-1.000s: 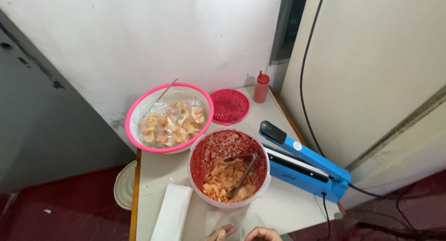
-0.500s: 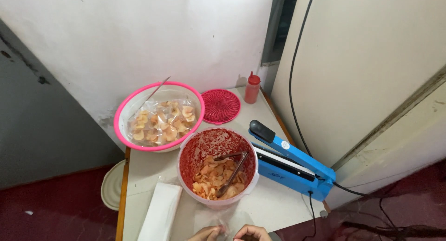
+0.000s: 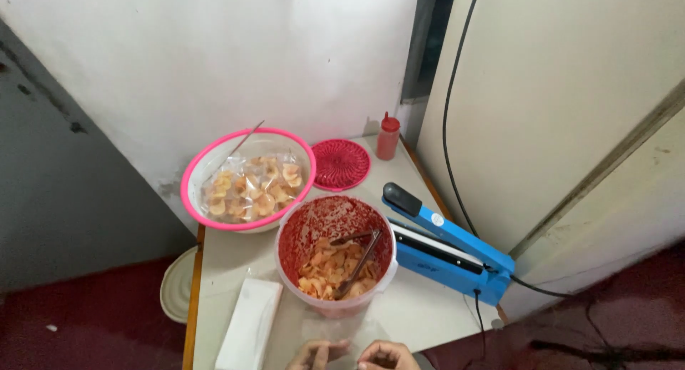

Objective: Manually filling small plastic bags with fried chips and sealing them using a heat sealer.

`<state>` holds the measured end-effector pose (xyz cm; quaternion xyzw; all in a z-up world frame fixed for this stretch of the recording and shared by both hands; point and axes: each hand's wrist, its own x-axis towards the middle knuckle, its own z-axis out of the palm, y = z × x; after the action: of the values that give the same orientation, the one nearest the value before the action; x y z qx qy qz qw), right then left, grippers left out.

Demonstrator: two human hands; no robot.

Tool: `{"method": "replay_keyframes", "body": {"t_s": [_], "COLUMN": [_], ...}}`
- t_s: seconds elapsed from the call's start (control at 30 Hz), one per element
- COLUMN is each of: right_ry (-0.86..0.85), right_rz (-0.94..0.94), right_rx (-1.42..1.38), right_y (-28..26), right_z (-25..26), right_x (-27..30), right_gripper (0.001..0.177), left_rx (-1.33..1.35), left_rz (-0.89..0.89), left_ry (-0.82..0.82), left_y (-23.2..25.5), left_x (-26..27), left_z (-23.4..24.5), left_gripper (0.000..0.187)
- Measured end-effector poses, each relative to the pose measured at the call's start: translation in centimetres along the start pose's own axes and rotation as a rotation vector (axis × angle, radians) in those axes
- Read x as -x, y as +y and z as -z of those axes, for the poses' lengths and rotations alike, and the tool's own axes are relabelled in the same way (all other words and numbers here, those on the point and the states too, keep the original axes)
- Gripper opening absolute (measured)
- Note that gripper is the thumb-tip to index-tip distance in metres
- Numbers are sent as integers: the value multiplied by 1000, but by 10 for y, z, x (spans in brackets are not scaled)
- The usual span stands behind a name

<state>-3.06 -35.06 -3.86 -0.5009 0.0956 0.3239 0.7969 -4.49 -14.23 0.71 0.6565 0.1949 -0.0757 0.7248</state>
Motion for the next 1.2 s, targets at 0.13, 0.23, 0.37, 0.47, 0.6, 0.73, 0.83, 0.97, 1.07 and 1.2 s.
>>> {"method": "replay_keyframes", "body": {"t_s": [0.13, 0.23, 0.37, 0.47, 0.6, 0.73, 0.83, 0.97, 1.07, 1.2], "right_ry": [83, 85, 55, 7, 54, 154, 210, 167, 152, 12], "right_rz": [102, 160, 143, 194, 207, 268, 461, 703, 1043, 1053], "right_rx": [29, 64, 99, 54, 75, 205, 286, 458, 936, 1612], "right_y": [-6, -6, 1, 0, -2, -26, -46, -113, -179, -244], "right_z": [-21, -28, -25, -25, -26, -38, -32, -39, -60, -96], "right_x": [13, 20, 24, 26, 32, 51, 56, 77, 79, 40], "right_gripper": [13, 9, 10, 8, 19, 21, 21, 19, 18, 23], "left_rx": [401, 328, 339, 323, 374, 388, 289, 190, 45, -98], "left_rz": [-287, -17, -219, -181, -269, -344, -421, -342, -264, -441], "left_ry": [-73, 51, -8, -1, -11, -84, -107, -138, -222, -400], "left_y": [-17, 17, -11, -15, -13, -15, -12, 7, 22, 27], "left_x": [7, 27, 22, 19, 22, 23, 23, 31, 37, 37], "left_z": [-11, -16, -13, -12, -7, 7, 16, 20, 17, 10], "left_gripper": [16, 14, 15, 16, 14, 12, 8, 8, 13, 11]}}
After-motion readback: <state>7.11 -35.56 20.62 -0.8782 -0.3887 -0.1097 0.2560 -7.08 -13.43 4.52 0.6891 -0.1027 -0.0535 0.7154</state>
